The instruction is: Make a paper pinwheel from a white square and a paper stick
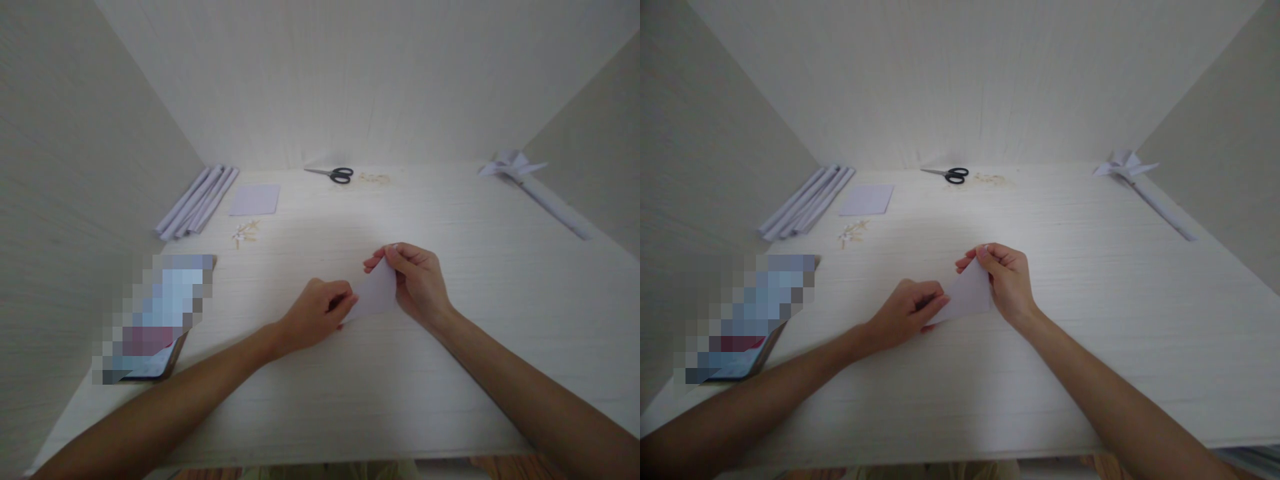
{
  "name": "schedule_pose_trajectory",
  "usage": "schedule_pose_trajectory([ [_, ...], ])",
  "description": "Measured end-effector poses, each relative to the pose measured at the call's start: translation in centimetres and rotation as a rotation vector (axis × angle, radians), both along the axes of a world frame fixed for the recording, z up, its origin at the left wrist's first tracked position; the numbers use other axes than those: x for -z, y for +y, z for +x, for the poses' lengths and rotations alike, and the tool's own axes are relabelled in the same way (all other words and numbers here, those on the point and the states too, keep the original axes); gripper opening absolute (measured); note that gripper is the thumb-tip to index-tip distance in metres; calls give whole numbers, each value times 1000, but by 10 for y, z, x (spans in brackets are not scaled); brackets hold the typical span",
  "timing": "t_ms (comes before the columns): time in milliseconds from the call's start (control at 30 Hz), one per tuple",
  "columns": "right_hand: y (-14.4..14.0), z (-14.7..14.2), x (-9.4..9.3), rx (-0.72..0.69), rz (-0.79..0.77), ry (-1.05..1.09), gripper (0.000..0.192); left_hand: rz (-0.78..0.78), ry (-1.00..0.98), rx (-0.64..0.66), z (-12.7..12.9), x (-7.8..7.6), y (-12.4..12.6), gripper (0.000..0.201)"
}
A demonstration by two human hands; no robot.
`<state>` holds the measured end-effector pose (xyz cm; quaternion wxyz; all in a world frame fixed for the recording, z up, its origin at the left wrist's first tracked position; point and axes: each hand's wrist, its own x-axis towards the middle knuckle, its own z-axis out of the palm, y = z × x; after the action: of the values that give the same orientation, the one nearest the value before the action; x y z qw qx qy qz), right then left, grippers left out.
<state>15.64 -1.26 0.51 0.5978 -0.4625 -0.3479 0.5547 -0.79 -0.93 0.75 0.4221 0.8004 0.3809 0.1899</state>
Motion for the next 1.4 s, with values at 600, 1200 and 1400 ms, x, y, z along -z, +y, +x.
schedule_pose_trajectory([
  [600,-13,-21,3,24,128,-404,8,-163,-225,-192,14,6,-1,35],
  [1200,-13,-22,1,-83,47,-272,13,26,-163,-252,10,6,-1,38],
  [1400,-11,-20,4,-100,3,-421,20,192,-132,-280,10,9,-4,34],
])
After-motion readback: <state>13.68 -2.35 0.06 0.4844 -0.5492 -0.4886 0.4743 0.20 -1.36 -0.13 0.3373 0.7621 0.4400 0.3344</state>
